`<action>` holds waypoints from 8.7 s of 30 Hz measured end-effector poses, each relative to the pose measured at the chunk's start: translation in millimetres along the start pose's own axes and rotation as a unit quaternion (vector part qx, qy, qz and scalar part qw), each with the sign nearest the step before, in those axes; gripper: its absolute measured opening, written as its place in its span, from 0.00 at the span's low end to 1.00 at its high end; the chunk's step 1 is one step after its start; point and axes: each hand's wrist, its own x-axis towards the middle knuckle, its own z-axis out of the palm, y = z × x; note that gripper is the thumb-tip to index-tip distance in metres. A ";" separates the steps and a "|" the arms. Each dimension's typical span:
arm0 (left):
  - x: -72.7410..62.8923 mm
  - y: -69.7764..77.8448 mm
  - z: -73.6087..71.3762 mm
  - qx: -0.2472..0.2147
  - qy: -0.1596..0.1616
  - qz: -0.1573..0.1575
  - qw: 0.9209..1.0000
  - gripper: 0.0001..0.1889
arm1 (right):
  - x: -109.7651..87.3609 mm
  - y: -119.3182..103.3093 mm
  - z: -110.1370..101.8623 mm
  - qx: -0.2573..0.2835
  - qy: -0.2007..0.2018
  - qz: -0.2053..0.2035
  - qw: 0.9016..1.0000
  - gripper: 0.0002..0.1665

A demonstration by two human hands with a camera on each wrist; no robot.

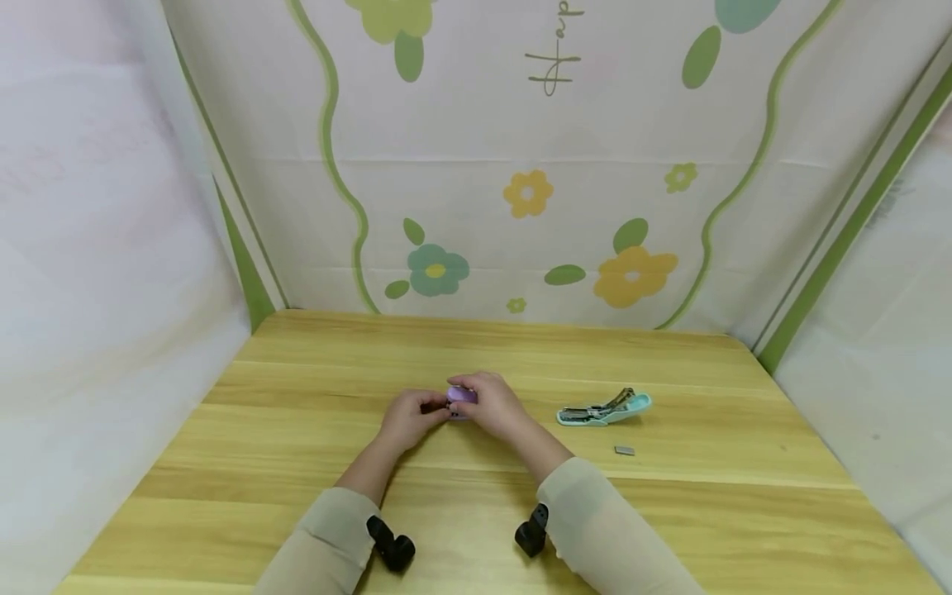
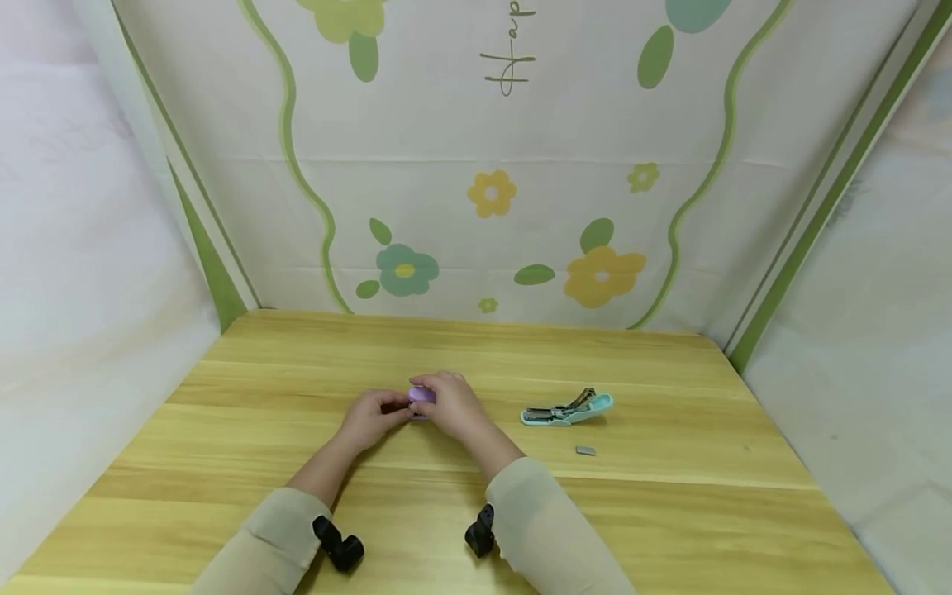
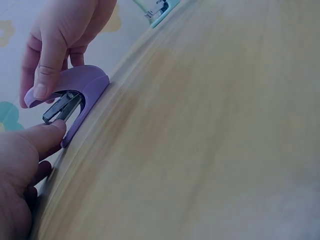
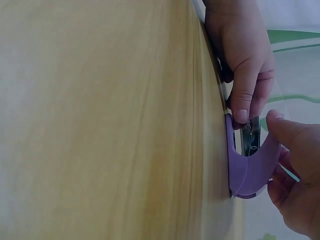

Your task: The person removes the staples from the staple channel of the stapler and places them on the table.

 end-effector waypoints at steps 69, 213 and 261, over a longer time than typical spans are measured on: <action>-2.2 0.5 2.2 0.010 0.009 -0.036 0.999 0.09 | -39.2 84.0 -43.7 0.212 0.041 0.115 0.970 0.21; -3.3 3.2 2.1 0.006 0.008 -0.052 0.999 0.10 | -70.0 38.8 10.3 0.206 0.055 0.135 0.968 0.13; -2.3 1.0 1.0 -0.006 0.008 -0.044 0.999 0.10 | -81.7 33.2 9.8 0.063 0.042 0.152 0.985 0.14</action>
